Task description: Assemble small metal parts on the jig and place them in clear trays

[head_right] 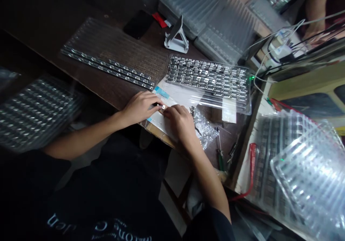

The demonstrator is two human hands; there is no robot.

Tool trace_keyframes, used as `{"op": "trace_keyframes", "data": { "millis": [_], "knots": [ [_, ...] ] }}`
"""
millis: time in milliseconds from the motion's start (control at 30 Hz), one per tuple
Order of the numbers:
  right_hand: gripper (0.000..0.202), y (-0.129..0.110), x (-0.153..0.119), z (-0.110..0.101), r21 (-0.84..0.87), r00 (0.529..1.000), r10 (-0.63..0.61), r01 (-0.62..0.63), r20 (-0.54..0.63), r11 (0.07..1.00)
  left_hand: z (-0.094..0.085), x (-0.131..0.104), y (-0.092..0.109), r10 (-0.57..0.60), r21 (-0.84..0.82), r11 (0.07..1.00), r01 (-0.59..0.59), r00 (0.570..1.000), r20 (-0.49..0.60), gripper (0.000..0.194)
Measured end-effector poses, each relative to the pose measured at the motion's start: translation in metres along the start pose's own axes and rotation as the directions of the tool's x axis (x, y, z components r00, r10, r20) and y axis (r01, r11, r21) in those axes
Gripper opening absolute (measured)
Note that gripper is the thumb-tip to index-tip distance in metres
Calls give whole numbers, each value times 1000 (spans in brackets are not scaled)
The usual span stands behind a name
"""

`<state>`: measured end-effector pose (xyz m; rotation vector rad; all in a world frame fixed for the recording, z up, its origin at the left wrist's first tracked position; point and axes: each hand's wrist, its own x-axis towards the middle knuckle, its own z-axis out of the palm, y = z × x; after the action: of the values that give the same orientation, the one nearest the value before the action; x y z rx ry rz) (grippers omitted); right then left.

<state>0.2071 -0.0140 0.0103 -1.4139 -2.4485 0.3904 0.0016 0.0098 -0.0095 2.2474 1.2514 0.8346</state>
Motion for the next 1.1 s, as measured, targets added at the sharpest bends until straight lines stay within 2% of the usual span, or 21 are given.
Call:
{"op": "trace_keyframes", "data": {
  "millis": [100,200,333,400,533,667,833,933,1033,1100],
  "knots": [
    [31,-4,-1,2,-132,999,-32,37,36,991,-2,-4,2,26,60,998,-28,999,31,12],
    [29,-1,-2,-1,-103,999,-43,44,17,994,-1,-2,4,-19,57,998,20,1000,-21,7],
    [25,12,-5,-8,-96,988,111,-122,-111,988,7,4,12,-23,-54,998,18,996,-89,7],
    [20,16,-5,-11,-127,981,176,-186,-88,974,14,7,17,2,-96,995,-11,996,-91,6],
    [20,17,-4,-12,-152,981,192,-191,-4,970,24,10,23,27,-105,994,-34,998,-63,7],
    [17,16,-5,-11,2,976,208,-209,-60,978,27,12,22,38,-84,996,-41,999,-33,5],
    [23,20,-8,-13,219,976,155,-119,-154,969,27,13,19,74,-61,995,-74,997,-3,9],
    [22,22,-8,-16,237,968,183,-140,-171,961,28,14,19,71,-50,996,-71,997,-2,8],
    [19,24,-9,-18,196,951,237,-199,-197,960,30,14,19,36,-44,998,-37,999,-13,8],
    [21,25,-9,-17,160,943,257,-227,-210,961,29,14,21,52,-50,997,-54,998,-31,6]
  ]
}}
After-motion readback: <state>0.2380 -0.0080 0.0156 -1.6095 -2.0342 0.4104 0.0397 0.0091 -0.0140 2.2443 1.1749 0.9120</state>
